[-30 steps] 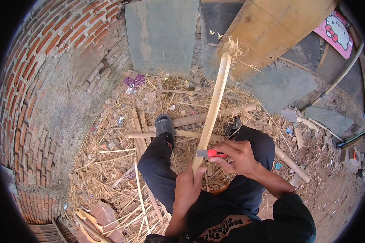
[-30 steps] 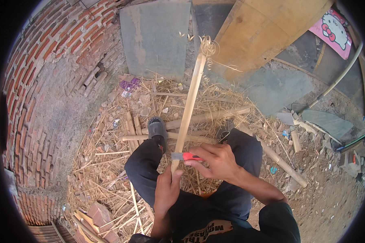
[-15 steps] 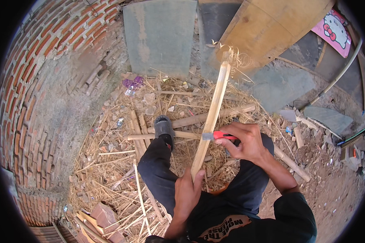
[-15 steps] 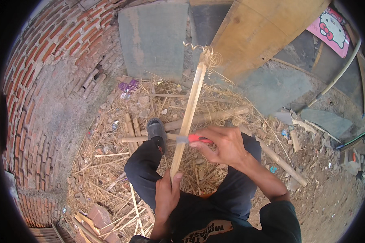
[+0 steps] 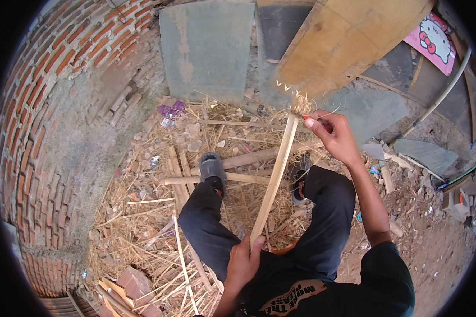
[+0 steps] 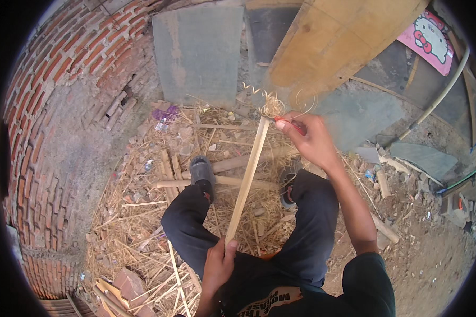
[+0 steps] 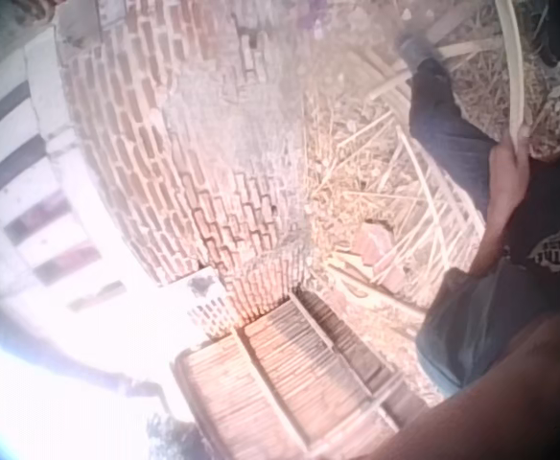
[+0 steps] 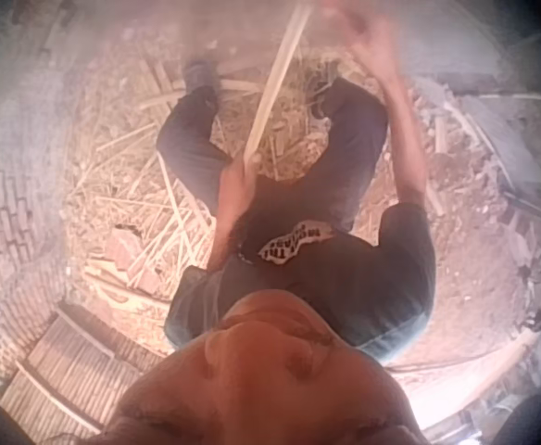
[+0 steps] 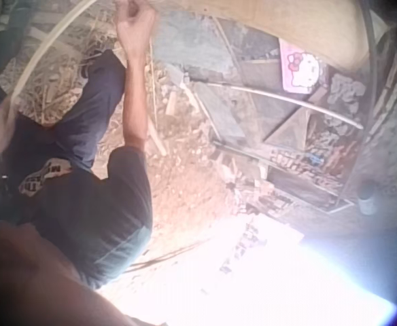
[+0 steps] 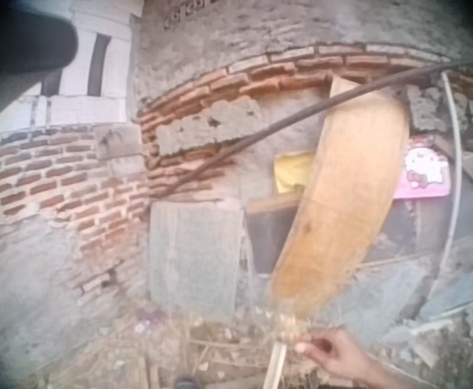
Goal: The person sits on the ground and uses a utility knife to shave thin strips of wood from a long wooden plank. The person holds the plank with the left hand and scrapes the surface with the knife in the right hand, creating wood shavings that fall to the ground.
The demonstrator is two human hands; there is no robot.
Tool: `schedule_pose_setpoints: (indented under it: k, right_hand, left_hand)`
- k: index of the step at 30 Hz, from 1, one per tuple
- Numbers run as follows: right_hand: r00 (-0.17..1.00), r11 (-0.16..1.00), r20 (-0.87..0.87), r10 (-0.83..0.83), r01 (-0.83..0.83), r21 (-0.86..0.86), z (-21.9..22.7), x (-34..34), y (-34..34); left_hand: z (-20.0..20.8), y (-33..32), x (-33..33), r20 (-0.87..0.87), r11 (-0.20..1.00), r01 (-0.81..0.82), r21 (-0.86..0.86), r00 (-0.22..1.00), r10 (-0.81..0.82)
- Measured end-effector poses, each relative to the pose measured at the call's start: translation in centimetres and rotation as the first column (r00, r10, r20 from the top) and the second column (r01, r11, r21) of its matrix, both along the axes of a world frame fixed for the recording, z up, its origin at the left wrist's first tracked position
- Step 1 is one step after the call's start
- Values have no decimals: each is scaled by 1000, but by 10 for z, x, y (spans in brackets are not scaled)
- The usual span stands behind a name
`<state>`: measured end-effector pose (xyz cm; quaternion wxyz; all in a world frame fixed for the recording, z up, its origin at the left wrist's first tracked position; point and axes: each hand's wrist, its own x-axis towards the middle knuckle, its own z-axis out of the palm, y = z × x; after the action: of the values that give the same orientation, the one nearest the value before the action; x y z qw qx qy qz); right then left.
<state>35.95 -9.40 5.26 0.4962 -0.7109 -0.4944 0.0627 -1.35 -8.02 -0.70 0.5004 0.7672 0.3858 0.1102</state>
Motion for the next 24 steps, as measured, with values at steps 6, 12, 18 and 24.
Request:
schedule_pose_setpoints:
  k: [6,12,18,24]
  right_hand:
    - [662,959,-723,198,-282,4,8,-14,-15]
    - [936,983,-302,181,-177,41,-17,-56,-27]
    - [958,968,147,248,-249,-9,-40,-102,-39]
    - [932,969,271,239,-247,-2,-49,-131,-40]
  left_hand:
    - [-23,13,-1,195,941,106,-321,980,-44]
    - [-28,28,11,284,812,123,-570,957,54]
    - [-11,34,24,289,876,86,-474,955,62]
    - [-18,39,20,311,925,162,-343,949,-50]
